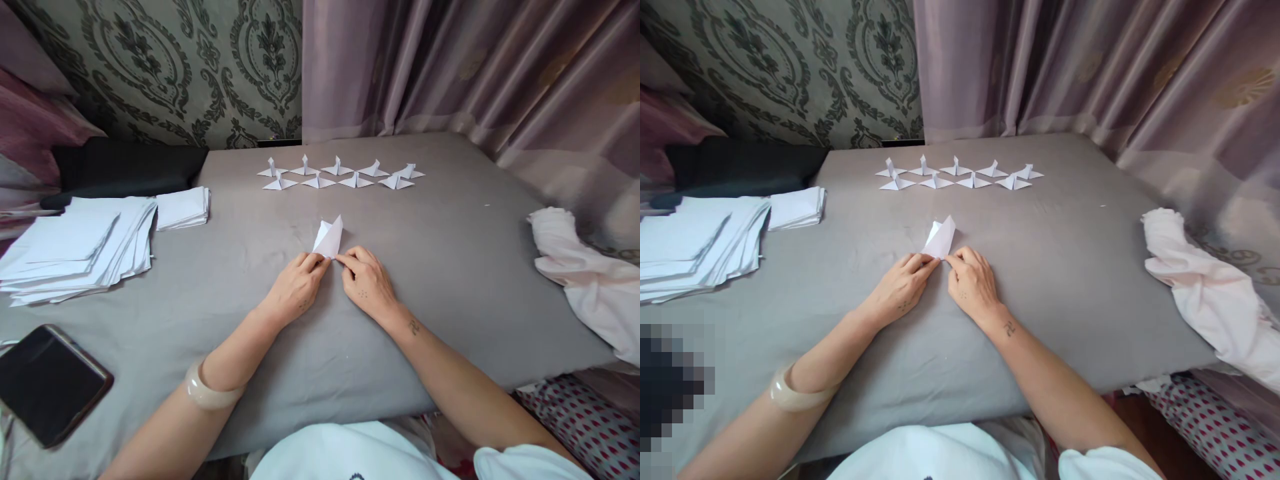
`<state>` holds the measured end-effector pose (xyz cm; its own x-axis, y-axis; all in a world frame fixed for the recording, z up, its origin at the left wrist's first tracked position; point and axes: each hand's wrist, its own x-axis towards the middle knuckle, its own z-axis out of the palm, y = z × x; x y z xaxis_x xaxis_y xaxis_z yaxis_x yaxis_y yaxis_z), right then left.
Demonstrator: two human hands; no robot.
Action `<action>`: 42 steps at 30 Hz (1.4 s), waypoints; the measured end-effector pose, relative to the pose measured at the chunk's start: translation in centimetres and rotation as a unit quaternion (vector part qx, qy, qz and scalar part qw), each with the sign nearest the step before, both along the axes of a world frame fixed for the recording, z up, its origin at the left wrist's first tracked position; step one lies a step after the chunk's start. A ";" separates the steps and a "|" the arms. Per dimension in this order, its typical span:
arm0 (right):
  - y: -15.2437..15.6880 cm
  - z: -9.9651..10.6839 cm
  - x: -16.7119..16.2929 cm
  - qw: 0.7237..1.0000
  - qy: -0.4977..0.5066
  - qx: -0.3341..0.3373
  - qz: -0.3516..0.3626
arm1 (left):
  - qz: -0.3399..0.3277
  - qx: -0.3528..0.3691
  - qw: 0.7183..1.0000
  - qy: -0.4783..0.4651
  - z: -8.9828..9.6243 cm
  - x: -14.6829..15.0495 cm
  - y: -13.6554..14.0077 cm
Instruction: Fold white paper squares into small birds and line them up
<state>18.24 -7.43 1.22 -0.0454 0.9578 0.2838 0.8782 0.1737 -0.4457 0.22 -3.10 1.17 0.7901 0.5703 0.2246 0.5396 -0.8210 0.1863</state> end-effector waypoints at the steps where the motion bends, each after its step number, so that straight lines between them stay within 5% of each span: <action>1: 0.1 0.0 0.0 1.000 0.010 -0.002 -0.001 | 0.003 -0.004 1.000 0.005 0.0 0.1 0.0; 8: 0.7 0.1 0.1 0.991 0.123 -0.040 -0.036 | 0.036 -0.034 0.998 0.050 0.4 0.6 0.0; 22: 0.5 0.1 0.1 0.990 0.125 -0.056 -0.032 | 0.052 -0.007 0.994 0.100 0.9 0.8 -0.2; 30: 0.0 0.5 0.1 0.999 0.009 -0.029 0.013 | 0.053 0.000 0.999 0.005 0.6 0.1 -0.8; 36: 0.0 0.7 0.3 0.999 0.025 -0.038 0.024 | 0.186 -0.085 0.966 -0.155 0.3 0.5 -0.4; 42: 0.4 0.5 0.4 0.996 0.079 -0.035 -0.003 | 0.241 -0.120 0.943 -0.196 0.3 1.4 0.7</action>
